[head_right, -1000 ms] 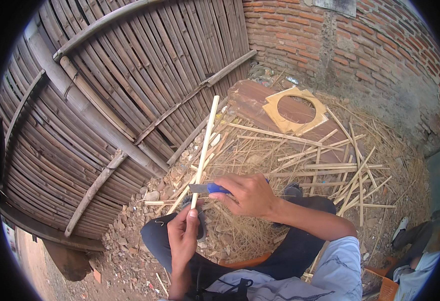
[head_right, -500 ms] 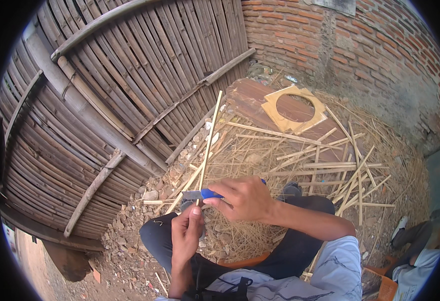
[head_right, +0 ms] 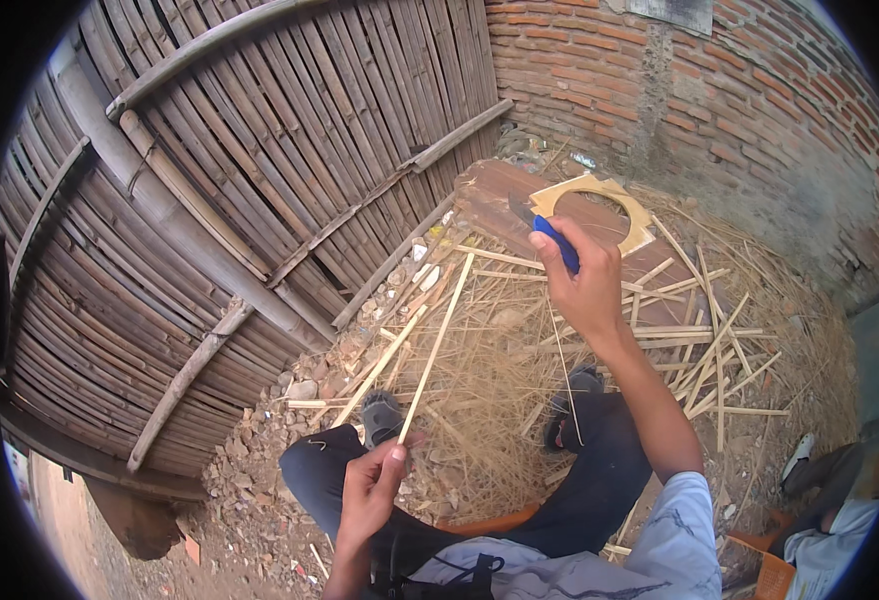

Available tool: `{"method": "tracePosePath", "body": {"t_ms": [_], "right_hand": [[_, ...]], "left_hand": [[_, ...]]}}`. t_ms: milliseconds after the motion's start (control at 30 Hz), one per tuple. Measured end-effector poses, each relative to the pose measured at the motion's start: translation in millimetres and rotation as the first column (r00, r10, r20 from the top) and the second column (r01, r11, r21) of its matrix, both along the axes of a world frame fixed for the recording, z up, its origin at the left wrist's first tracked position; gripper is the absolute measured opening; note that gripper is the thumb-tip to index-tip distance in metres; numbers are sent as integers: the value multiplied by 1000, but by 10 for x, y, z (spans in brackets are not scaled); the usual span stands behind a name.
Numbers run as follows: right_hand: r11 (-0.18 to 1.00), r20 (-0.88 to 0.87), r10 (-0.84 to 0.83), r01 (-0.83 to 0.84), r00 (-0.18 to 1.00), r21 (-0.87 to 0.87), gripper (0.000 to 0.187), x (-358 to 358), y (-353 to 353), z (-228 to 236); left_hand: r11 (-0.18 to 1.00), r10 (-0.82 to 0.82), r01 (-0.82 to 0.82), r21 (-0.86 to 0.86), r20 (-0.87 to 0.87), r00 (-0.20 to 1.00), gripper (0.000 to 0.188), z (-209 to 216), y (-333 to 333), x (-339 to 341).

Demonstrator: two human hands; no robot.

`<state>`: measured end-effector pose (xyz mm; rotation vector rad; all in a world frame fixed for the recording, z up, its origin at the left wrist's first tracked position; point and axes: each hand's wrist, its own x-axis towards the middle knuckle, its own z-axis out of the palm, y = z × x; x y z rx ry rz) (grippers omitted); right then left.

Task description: The person sits on the ground and uses a blue utility knife to shave a long, thin bamboo strip. They hold the strip with their left hand and repeatedly scrape the blade along its length to smooth the surface, occasionally rotating the strip to work on different sides.

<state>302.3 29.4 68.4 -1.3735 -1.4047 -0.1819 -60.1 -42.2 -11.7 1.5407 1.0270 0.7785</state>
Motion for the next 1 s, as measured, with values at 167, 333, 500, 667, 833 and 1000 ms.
{"method": "tracePosePath", "body": {"t_ms": [167,333,500,667,833,1000], "right_hand": [[954,141,297,-289,944,-75,28,-621,-160,-273],[888,250,452,-405,856,-219,29,-978,-374,-382],[885,236,461,-425,855,-188,27,-1045,-357,-432],[889,277,454,-409,847,-205,29,-1016,-342,-395],[966,196,254,-237,947,-104,32,-774,-161,-335],[994,41,-19,23,999,-102,32,-67,161,-97]], "left_hand": [[998,55,-56,31,50,997,36,38,135,132],[989,139,-143,26,107,984,32,167,196,332],[974,198,-206,90,97,976,31,177,227,392],[969,211,-222,112,106,972,30,172,233,416],[975,198,-201,100,39,979,29,181,165,337],[987,148,-147,58,-9,989,28,-34,-111,27]]}}
